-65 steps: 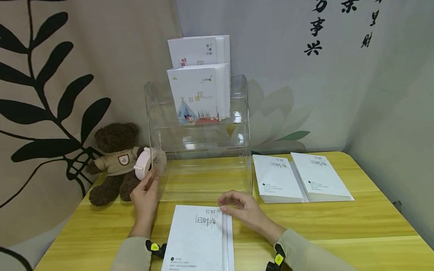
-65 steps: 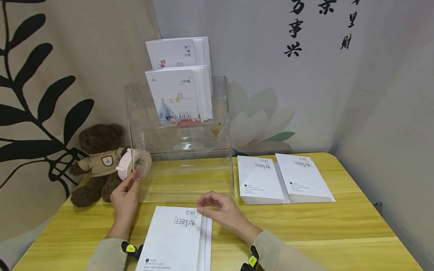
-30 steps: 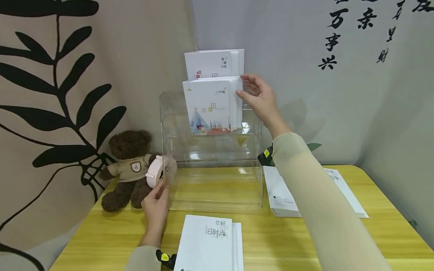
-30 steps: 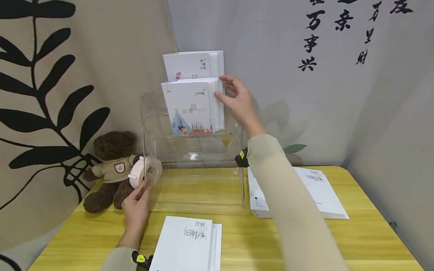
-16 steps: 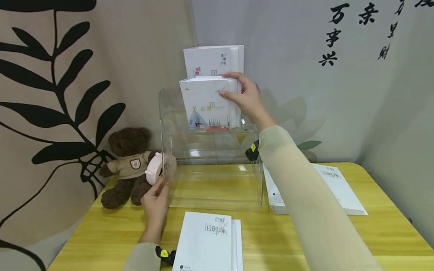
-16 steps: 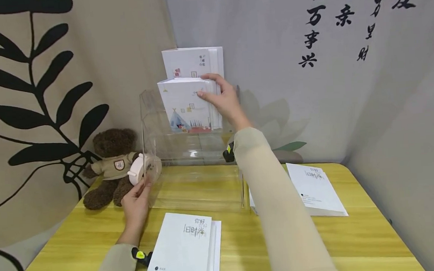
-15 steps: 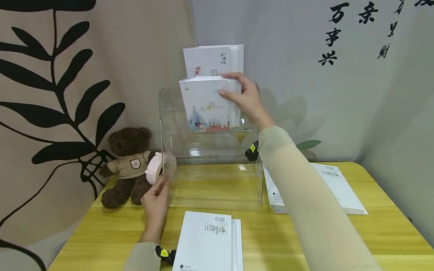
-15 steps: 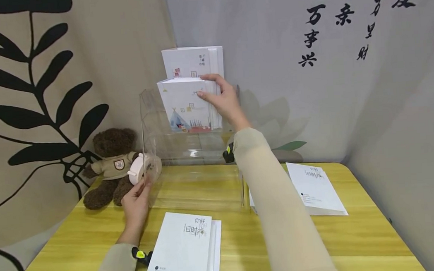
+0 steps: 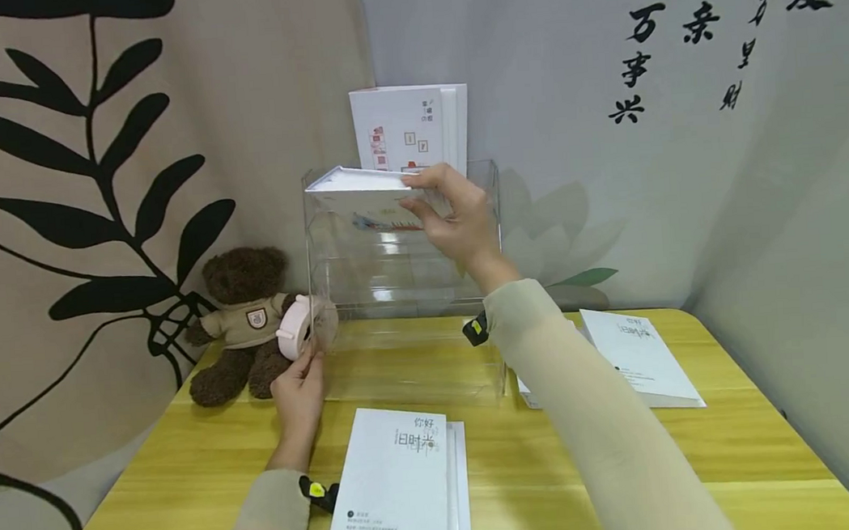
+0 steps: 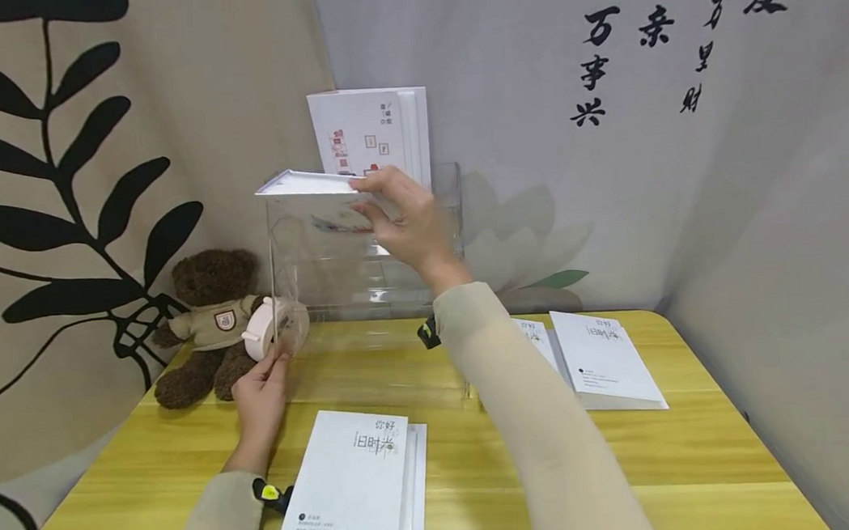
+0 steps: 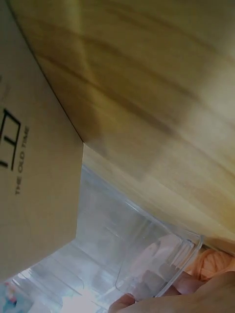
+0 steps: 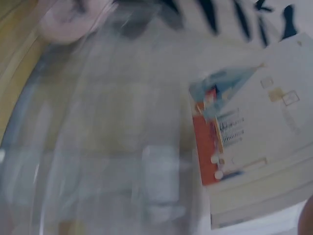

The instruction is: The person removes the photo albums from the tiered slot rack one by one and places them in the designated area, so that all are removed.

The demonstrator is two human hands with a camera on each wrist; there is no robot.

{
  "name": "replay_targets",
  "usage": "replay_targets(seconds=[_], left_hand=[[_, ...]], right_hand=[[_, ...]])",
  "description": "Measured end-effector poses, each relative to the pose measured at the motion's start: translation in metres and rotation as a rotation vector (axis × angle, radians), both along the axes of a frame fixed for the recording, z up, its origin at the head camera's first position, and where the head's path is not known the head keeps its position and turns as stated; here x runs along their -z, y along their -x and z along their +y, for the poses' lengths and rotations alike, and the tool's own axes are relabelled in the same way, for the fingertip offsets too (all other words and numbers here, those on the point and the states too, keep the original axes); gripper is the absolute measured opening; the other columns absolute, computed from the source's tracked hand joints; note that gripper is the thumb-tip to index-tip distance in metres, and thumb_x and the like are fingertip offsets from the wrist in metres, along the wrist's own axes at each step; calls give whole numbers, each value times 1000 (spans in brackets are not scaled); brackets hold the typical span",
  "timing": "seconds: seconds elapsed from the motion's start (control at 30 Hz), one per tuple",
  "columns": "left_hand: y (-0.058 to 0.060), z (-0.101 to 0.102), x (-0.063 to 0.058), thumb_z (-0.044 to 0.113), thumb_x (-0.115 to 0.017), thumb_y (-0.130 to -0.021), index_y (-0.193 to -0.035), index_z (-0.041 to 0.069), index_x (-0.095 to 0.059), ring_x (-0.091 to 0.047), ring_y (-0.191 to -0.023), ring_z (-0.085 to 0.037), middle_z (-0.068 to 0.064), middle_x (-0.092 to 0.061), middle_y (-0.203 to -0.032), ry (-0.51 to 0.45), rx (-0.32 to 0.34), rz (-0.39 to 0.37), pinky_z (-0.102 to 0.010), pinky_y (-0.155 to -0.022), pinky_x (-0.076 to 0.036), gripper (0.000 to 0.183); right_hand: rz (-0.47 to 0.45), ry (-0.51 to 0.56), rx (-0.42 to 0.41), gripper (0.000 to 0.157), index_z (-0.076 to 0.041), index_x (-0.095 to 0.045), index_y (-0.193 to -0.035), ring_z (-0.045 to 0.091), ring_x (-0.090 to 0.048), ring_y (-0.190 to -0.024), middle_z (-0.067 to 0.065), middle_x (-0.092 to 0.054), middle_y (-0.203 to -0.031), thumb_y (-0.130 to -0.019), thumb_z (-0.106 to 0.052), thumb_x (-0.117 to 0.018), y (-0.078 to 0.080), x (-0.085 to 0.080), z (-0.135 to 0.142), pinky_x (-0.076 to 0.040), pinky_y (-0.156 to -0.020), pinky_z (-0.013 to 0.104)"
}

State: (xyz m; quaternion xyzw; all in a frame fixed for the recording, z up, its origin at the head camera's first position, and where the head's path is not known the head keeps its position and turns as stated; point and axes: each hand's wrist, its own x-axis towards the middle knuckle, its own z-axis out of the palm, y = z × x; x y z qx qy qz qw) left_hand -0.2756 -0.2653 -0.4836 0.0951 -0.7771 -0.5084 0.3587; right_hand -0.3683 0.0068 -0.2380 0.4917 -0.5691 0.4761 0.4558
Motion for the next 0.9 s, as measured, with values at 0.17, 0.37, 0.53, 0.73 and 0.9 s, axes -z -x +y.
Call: replay_targets(seconds=[0.17, 0.37, 0.53, 0.73, 0.9], left_hand=[[-2, -2, 0, 25, -67, -99, -129, 18, -68, -63, -118, -18, -3, -67, -125, -22, 10, 4, -9, -85, -49, 31], [-2, 0, 1, 29, -70, -97, -125, 20, -72, -68, -109, -19, -3, -69, -122, -33, -22, -23, -5, -71, -48, 29], [0, 3, 0, 34, -71, -96, -122, 25, -73, -70, -102, -16, 0, -71, -118, -21, -44, -27, -6, -68, -48, 29], [-1, 4, -1, 32, -71, -95, -122, 27, -74, -70, -100, -12, 2, -70, -120, -36, -62, -48, -6, -71, -48, 27], [-2, 3, -1, 32, -72, -94, -120, 26, -75, -69, -96, -5, 0, -73, -116, -41, -50, -44, -6, -70, -49, 27]], right_hand=[[56, 151, -115, 32, 8, -64, -104, 28, -69, -95, 19, -70, -100, -77, 12, -81, -31, -1, -2, -59, -82, 37], [-186, 443, -243, 41, 15, -56, -112, 26, -71, -93, 14, -69, -107, -83, 1, -80, -83, 29, 28, -61, -77, 37], [-337, 645, -220, 38, 12, -60, -113, 26, -73, -91, 15, -71, -103, -81, 6, -80, -104, 47, 55, -61, -76, 35], [-441, 650, -228, 37, 9, -64, -111, 26, -74, -90, 16, -74, -101, -77, 16, -77, -106, 53, 71, -62, -74, 34], [-454, 622, -240, 35, 8, -65, -109, 25, -75, -88, 15, -75, -99, -77, 16, -78, -105, 56, 81, -62, -71, 32]])
